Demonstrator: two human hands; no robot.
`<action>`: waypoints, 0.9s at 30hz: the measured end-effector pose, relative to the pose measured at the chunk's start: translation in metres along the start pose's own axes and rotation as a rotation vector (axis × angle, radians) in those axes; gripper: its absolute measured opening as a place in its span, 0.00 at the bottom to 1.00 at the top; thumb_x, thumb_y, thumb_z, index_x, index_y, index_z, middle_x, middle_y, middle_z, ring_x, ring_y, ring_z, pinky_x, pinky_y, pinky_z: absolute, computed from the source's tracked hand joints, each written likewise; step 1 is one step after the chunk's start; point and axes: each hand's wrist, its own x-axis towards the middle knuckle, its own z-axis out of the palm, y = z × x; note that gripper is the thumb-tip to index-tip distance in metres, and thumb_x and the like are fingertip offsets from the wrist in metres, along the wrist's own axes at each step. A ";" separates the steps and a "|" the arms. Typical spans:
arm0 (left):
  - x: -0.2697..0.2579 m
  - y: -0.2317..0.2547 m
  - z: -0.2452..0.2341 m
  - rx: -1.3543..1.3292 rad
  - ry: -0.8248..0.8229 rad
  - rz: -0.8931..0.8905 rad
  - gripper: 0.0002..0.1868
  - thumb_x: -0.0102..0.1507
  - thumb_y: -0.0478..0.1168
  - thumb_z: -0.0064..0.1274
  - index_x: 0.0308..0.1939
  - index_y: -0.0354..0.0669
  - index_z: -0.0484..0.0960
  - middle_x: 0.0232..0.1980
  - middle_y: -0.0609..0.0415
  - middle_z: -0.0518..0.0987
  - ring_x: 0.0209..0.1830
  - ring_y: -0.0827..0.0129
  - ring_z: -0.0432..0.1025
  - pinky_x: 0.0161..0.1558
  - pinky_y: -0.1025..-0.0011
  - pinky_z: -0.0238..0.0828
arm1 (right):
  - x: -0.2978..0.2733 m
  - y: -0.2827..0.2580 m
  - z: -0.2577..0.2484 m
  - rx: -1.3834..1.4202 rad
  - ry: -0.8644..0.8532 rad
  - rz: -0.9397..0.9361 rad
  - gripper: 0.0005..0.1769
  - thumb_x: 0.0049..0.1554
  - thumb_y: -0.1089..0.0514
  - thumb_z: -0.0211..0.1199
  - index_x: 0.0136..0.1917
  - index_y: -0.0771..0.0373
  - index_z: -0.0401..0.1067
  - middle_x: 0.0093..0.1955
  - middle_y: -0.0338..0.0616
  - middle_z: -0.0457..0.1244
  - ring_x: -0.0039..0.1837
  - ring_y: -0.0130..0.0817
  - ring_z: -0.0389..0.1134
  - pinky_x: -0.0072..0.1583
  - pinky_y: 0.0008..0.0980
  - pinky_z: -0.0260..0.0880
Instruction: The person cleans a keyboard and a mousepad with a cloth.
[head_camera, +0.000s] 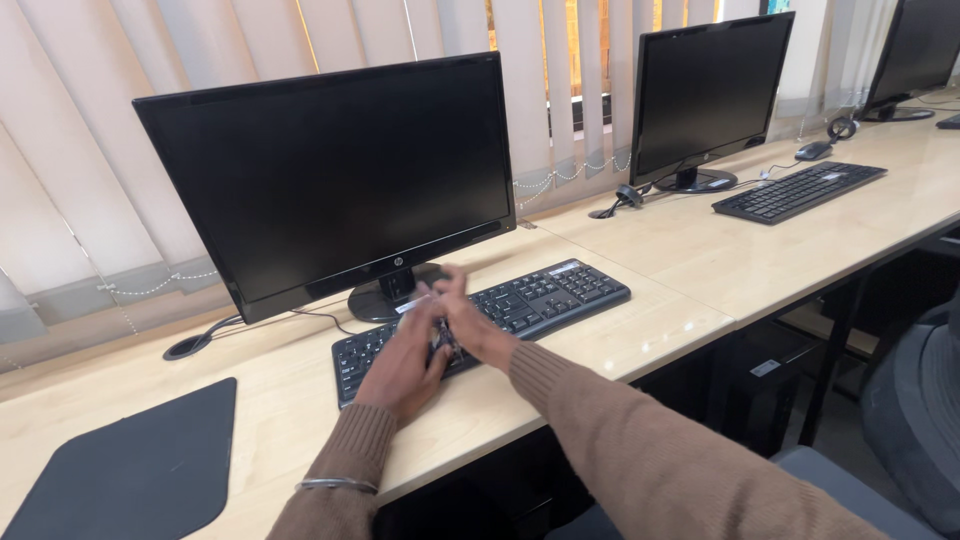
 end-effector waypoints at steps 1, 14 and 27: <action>-0.001 0.000 0.001 0.034 -0.102 -0.039 0.32 0.69 0.52 0.39 0.76 0.50 0.63 0.70 0.46 0.74 0.69 0.59 0.72 0.73 0.58 0.62 | -0.002 0.005 -0.008 -0.231 0.051 -0.024 0.40 0.58 0.50 0.42 0.78 0.62 0.34 0.80 0.64 0.40 0.82 0.59 0.44 0.79 0.53 0.44; -0.018 -0.035 -0.009 0.445 -0.003 -0.395 0.54 0.65 0.76 0.29 0.70 0.27 0.63 0.75 0.36 0.62 0.75 0.51 0.58 0.69 0.55 0.62 | -0.043 0.014 -0.063 -1.430 -0.014 0.232 0.40 0.64 0.34 0.35 0.81 0.57 0.46 0.85 0.55 0.36 0.85 0.48 0.31 0.80 0.56 0.30; -0.074 0.020 -0.057 0.253 -0.078 -0.461 0.22 0.65 0.54 0.54 0.47 0.39 0.87 0.43 0.46 0.87 0.38 0.65 0.80 0.44 0.68 0.80 | -0.051 0.001 -0.055 -1.492 -0.114 0.247 0.73 0.41 0.07 0.47 0.82 0.56 0.42 0.85 0.52 0.36 0.85 0.49 0.31 0.79 0.57 0.33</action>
